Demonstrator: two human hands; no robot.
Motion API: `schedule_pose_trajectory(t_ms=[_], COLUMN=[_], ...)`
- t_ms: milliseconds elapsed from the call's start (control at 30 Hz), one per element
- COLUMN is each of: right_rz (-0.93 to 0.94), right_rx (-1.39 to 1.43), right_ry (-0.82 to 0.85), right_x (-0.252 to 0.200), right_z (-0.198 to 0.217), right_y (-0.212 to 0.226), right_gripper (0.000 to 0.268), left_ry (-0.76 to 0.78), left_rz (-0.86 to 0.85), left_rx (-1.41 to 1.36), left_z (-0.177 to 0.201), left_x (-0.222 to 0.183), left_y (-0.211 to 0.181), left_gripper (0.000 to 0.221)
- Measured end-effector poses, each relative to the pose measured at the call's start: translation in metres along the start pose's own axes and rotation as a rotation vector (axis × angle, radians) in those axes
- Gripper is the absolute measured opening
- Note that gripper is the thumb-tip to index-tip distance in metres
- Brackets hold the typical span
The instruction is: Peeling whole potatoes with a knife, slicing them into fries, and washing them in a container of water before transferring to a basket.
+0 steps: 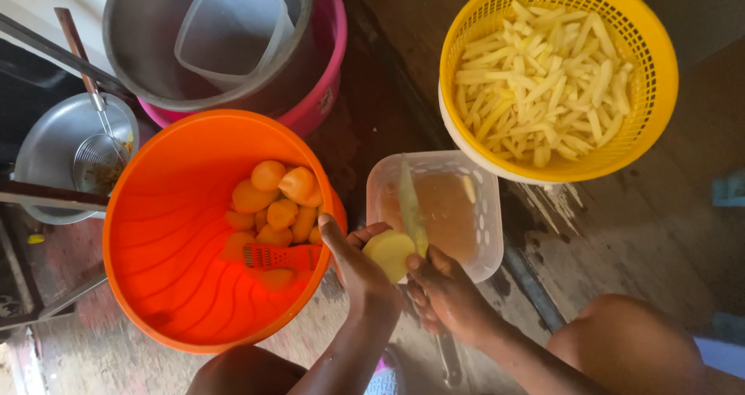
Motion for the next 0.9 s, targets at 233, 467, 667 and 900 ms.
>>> schedule_pose_trajectory(t_ms=[233, 467, 667, 900], right_rz=[0.037, 0.1, 0.078, 0.064], right_rx=[-0.233, 0.03, 0.007, -0.037], right_ry=[0.086, 0.019, 0.032, 0.077], right_x=[-0.003, 0.004, -0.001, -0.001], right_z=[-0.023, -0.004, -0.009, -0.019], right_y=[0.004, 0.003, 0.002, 0.01], right_gripper=[0.032, 0.038, 0.043, 0.052], left_ry=[0.014, -0.001, 0.005, 0.014], left_rz=[0.036, -0.007, 0.005, -0.006], left_rx=[-0.043, -0.02, -0.003, 0.004], left_z=[0.004, 0.011, 0.017, 0.022], left_x=[0.005, 0.001, 0.005, 0.007], left_y=[0.001, -0.004, 0.002, 0.0], left_gripper=[0.086, 0.081, 0.081, 0.082])
Point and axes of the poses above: each hand's wrist, its own x-axis towards the middle knuckle, its own z-axis out of the back of the hand, y = z × x, the point moved 7 cm from there along x, towards the middle knuckle, and after that the axes turned 6 degrees about y, right-handed, at the moved point
